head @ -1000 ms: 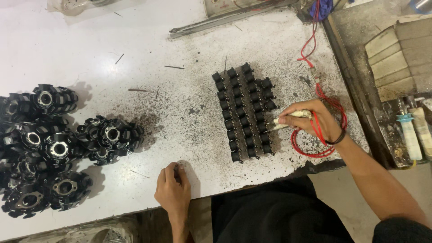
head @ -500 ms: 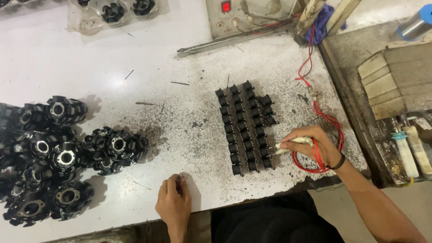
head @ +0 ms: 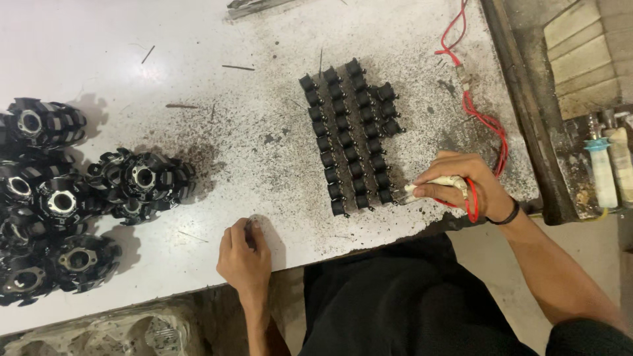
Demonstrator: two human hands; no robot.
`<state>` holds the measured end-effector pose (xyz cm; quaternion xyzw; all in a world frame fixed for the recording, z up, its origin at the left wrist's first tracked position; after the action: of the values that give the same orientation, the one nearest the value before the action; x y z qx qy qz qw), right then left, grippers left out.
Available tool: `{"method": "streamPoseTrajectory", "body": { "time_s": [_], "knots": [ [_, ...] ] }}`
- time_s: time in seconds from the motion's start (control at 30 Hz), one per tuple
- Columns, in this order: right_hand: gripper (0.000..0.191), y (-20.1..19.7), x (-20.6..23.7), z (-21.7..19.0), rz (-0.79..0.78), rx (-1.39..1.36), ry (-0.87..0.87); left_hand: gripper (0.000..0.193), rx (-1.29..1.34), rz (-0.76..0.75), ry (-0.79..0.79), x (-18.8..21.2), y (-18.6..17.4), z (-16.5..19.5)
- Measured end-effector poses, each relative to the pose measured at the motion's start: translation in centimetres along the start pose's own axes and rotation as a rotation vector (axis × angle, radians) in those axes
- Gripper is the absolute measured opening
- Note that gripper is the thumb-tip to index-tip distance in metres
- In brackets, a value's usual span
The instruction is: The person trims excess flash from rows of small black molded wheel components using a heated hand tool, holding each part steady while working around its edges. They then touch the parts with a red probe tool, place trimmed parts into a molded pulp tray, and arrange the finished parts in rows on the workbench.
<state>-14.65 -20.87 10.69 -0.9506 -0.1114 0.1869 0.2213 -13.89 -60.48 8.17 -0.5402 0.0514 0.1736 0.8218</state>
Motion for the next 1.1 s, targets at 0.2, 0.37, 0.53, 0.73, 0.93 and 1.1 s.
{"method": "streamPoseTrajectory", "body": {
  "time_s": [0.2,0.37,0.53,0.73,0.93,1.1],
  "knots": [
    [0.023,-0.1,-0.9,-2.1,-0.015,0.087,-0.076,0.012,0.039,-0.002,-0.016,-0.2,-0.2,-0.2],
    [0.028,0.9,-1.6,-3.2,-0.015,0.134,-0.138,0.012,0.017,-0.013,-0.030,-0.1,-0.4,-0.5],
    [0.022,4.0,-3.5,-2.0,-0.059,0.093,-0.092,0.012,0.049,-0.009,-0.019,-0.6,-0.7,-0.6],
    [0.022,2.7,-4.2,-1.6,-0.041,0.073,-0.111,0.012,0.028,-0.006,-0.008,-0.9,-0.5,-1.2],
    [0.018,3.3,-6.0,-0.4,-0.021,0.097,-0.061,0.012,0.025,0.006,-0.012,-1.1,-0.8,-1.2],
    [0.022,3.0,-6.5,-0.3,-0.054,0.115,-0.111,0.012,0.034,-0.005,-0.032,-1.3,-1.0,-1.2]
  ]
}}
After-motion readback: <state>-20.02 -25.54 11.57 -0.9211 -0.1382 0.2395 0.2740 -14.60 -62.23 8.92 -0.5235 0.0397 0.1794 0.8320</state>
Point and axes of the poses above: each hand's wrist, its own x-axis away from the middle knuckle, its own y-axis out of the palm, z = x × y, the point moved 4 cm from there along -x, towards the middle knuckle, and after that the axes turned 9 degrees about -y, right-handed, at the moved point
